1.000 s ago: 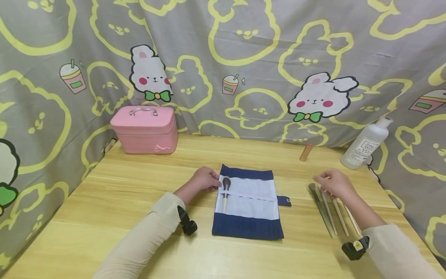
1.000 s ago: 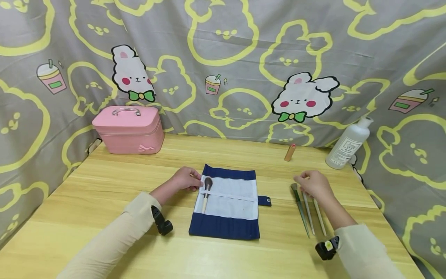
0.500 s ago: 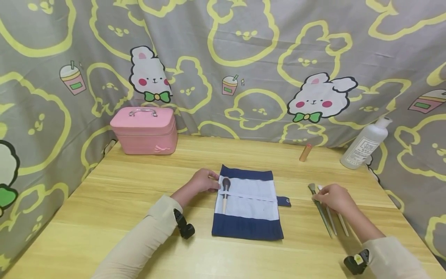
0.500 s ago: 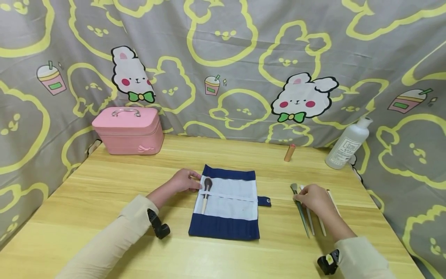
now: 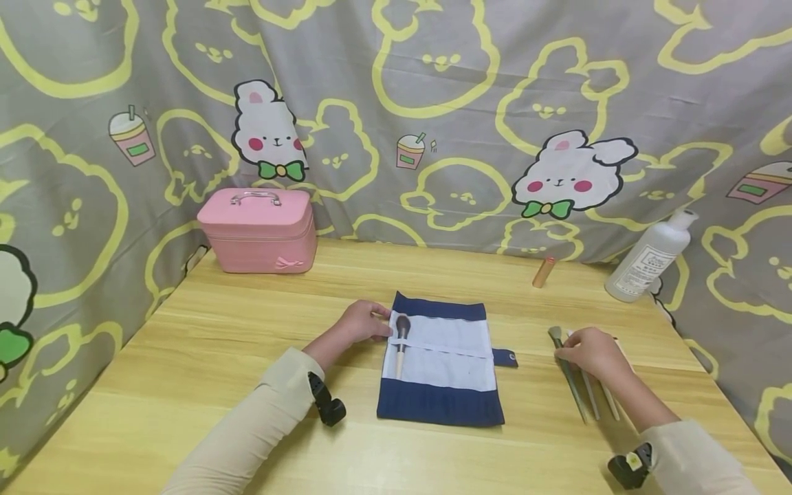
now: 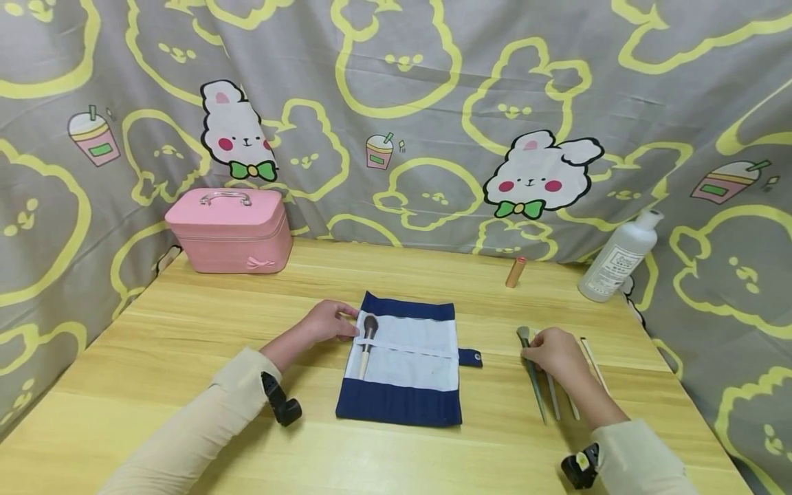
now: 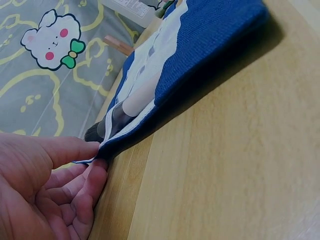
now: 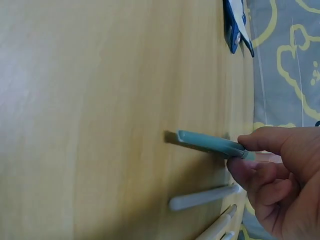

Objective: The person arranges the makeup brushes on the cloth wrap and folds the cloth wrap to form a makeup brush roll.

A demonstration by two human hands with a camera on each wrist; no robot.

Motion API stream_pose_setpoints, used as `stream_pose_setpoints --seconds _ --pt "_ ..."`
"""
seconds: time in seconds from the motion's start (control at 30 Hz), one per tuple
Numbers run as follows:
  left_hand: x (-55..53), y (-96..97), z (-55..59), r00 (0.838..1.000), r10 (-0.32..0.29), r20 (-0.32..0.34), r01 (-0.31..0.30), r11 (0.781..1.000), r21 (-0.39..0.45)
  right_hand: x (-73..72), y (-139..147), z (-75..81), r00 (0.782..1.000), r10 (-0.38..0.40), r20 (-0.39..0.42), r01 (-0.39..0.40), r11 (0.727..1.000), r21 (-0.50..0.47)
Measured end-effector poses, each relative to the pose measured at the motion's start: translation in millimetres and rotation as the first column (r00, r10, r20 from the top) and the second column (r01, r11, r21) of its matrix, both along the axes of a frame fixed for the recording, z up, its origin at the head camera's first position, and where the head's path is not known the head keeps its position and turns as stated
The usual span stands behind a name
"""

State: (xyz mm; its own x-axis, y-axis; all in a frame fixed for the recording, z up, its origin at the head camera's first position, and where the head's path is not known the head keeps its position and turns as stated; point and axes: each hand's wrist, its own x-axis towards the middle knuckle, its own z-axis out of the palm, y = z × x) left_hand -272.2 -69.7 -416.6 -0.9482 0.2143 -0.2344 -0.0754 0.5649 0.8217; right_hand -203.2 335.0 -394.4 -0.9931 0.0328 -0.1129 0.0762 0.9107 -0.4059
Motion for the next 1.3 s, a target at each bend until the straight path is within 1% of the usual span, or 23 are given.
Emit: stream_pose_setpoints --seconds 0.1,0.27,0.37,0.47,0.53,0.57,0.63,0.73,0.8,0.93,0.97,1.03,1.07,1.13,1.17,1.23,1.3 --pt "-0.2 0.1 -1.1 1.000 0.005 0.002 -0.005 1.000 0.001 -2.4 -4 4.3 1.000 0.000 -0.022 0.000 1.000 -0.011" --pt "0.6 0.0 -1.4 1.000 0.006 0.000 -0.006 1.000 -0.001 -8.1 -16 13.6 0.999 -0.003 -0.044 -0.001 0.996 -0.089" --pt "1.3 0.1 -0.9 1.000 0.006 0.001 -0.006 1.000 -0.006 -11.5 -26 19.6 0.998 -0.014 -0.059 0.004 0.987 -0.158" --pt "1.4 0.4 -0.4 1.000 0.011 0.003 -0.011 1.000 -0.011 -15.1 -39 26.7 0.996 -0.038 -0.081 0.016 0.967 -0.256" --pt "1.1 0.3 -0.7 1.000 0.009 -0.004 -0.009 1.000 -0.012 -17.7 -49 31.3 0.994 -0.065 -0.090 0.031 0.941 -0.336" --pt "1.1 0.3 -0.6 1.000 0.009 -0.003 -0.009 1.000 -0.009 -19.1 -54 33.4 0.992 -0.083 -0.096 0.041 0.925 -0.379" --pt "1.0 0.2 -1.0 1.000 0.009 -0.002 -0.009 1.000 -0.002 -22.3 -66 36.8 0.988 -0.112 -0.106 0.050 0.883 -0.466" --pt "1.2 0.0 -1.2 1.000 0.006 -0.002 -0.006 1.000 0.012 -28.0 -85 40.0 0.980 -0.150 -0.128 0.046 0.807 -0.589" --pt "1.3 -0.3 -1.1 1.000 0.005 -0.001 -0.005 1.000 0.016 -32.5 -99 41.4 0.975 -0.172 -0.142 0.036 0.750 -0.661" --pt "1.0 0.1 -0.7 1.000 0.003 0.000 -0.003 1.000 0.013 -41.9 -122 41.2 0.959 -0.234 -0.162 0.020 0.623 -0.782" --pt "1.0 0.3 -0.7 1.000 0.003 0.001 -0.003 1.000 0.011 -44.3 -128 40.4 0.954 -0.250 -0.165 0.018 0.598 -0.802" --pt "1.1 0.5 -1.1 1.000 0.003 0.000 -0.003 1.000 0.007 -49.5 -139 37.6 0.945 -0.279 -0.168 0.017 0.558 -0.830" --pt "1.0 0.5 -1.2 1.000 0.003 0.000 -0.003 1.000 0.006 -52.0 -144 35.7 0.941 -0.290 -0.173 0.017 0.552 -0.833" --pt "1.4 0.5 -1.1 1.000 0.003 -0.002 -0.003 1.000 0.004 -56.9 -154 31.3 0.935 -0.307 -0.175 0.027 0.556 -0.831" --pt "1.6 0.5 -1.0 1.000 0.001 -0.007 -0.001 1.000 0.000 -59.4 -158 28.8 0.933 -0.314 -0.179 0.031 0.563 -0.826" --pt "2.3 0.3 0.0 1.000 0.000 -0.011 0.000 1.000 -0.003 -64.4 -166 23.7 0.929 -0.323 -0.182 0.046 0.588 -0.807" --pt "2.9 0.4 0.4 1.000 -0.004 -0.018 0.003 1.000 -0.005 -69.0 -173 18.5 0.922 -0.331 -0.200 0.055 0.625 -0.779"
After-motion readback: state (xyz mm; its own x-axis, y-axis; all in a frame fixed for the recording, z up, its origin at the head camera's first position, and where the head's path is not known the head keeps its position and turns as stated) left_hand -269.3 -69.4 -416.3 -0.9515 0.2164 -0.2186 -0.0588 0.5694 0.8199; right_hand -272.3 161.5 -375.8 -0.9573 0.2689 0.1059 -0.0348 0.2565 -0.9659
